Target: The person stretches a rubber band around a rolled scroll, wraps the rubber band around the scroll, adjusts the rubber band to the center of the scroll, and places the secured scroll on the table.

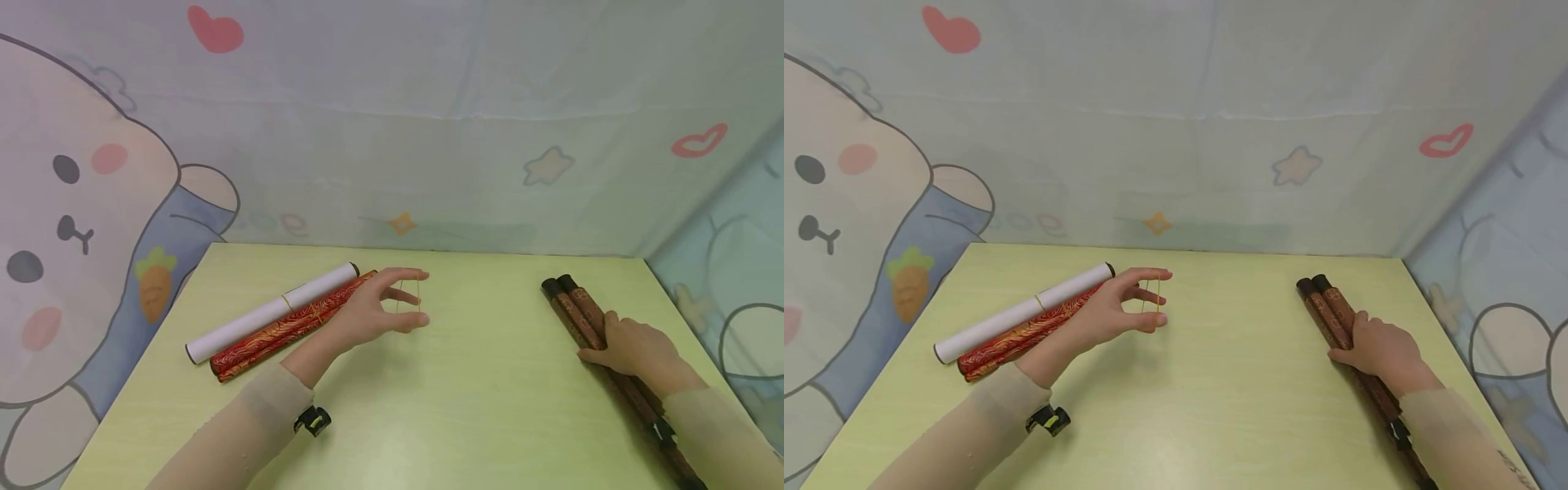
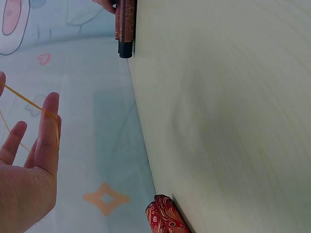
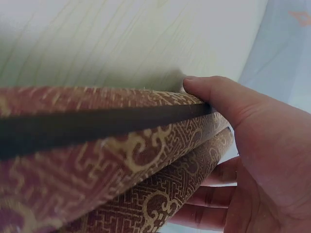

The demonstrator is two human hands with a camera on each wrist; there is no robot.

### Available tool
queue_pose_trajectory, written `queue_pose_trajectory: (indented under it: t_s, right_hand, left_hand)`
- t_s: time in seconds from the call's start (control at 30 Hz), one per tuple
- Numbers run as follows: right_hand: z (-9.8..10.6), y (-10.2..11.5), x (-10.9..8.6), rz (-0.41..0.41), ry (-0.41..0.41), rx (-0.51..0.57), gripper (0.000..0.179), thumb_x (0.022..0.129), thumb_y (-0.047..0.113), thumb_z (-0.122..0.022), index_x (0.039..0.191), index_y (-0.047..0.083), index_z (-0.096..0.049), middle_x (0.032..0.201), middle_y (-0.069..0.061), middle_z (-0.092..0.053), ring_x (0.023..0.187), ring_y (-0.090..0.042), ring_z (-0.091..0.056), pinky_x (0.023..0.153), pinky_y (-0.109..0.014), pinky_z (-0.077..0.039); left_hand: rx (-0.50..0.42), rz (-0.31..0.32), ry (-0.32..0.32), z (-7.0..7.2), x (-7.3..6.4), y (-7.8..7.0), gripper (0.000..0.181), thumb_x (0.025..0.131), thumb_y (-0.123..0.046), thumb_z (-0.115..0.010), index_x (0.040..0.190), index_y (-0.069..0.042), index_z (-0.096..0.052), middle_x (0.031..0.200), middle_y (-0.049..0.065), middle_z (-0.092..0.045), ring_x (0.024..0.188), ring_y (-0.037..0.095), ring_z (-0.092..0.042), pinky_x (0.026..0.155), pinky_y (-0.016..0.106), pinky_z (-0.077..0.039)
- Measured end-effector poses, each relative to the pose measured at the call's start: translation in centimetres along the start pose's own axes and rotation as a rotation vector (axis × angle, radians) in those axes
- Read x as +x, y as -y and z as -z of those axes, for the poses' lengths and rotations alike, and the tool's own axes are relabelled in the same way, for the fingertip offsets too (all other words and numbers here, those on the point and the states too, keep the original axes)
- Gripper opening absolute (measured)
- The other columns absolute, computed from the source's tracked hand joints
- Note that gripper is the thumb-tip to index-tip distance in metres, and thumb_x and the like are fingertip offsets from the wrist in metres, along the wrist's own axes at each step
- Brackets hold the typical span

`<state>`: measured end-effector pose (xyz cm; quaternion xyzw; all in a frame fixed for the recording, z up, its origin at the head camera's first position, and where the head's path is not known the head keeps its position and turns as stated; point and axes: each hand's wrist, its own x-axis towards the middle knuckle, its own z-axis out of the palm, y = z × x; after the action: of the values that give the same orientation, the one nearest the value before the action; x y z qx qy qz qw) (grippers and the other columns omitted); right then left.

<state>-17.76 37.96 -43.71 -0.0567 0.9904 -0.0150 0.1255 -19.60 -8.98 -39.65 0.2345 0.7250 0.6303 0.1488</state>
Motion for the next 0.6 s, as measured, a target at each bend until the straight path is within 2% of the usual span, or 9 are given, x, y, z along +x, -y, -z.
queue_pose_trajectory:
  t_s: [0.2, 0.43, 0.6]
  right_hand:
    - [0.0, -0.2, -0.2, 0.029, -0.021, -0.025, 0.098, 0.091, 0.056, -0.078, 0.138, -0.023, -0.042, 0.103, -0.039, -0.062, 0.084, -0.053, -0.067, 0.068, -0.063, -0.057]
    - [0.4, 0.4, -0.3, 0.078, -0.075, -0.033, 0.090, 0.088, 0.057, -0.080, 0.137, -0.012, -0.049, 0.094, -0.027, -0.060, 0.071, -0.040, -0.064, 0.059, -0.059, -0.054]
    - [1.0, 1.8, -0.5, 0.120, -0.102, -0.048, 0.099, 0.086, 0.060, -0.081, 0.150, -0.008, -0.049, 0.101, -0.026, -0.062, 0.075, -0.038, -0.066, 0.059, -0.057, -0.055]
  left_hand:
    - [0.003, 0.004, 0.002, 0.0, -0.1, 0.0, 0.064, 0.092, -0.014, -0.087, 0.149, -0.025, -0.061, 0.156, -0.006, -0.050, 0.128, 0.025, -0.065, 0.083, 0.050, -0.065]
    - [0.006, -0.001, -0.003, 0.2, -0.3, 0.3, 0.065, 0.091, -0.014, -0.086, 0.150, -0.024, -0.060, 0.157, -0.004, -0.051, 0.128, 0.027, -0.065, 0.081, 0.045, -0.066]
    - [0.014, 0.008, -0.016, 0.2, -0.3, 0.4, 0.063, 0.091, -0.015, -0.087, 0.148, -0.027, -0.062, 0.155, -0.007, -0.052, 0.127, 0.024, -0.066, 0.082, 0.045, -0.066]
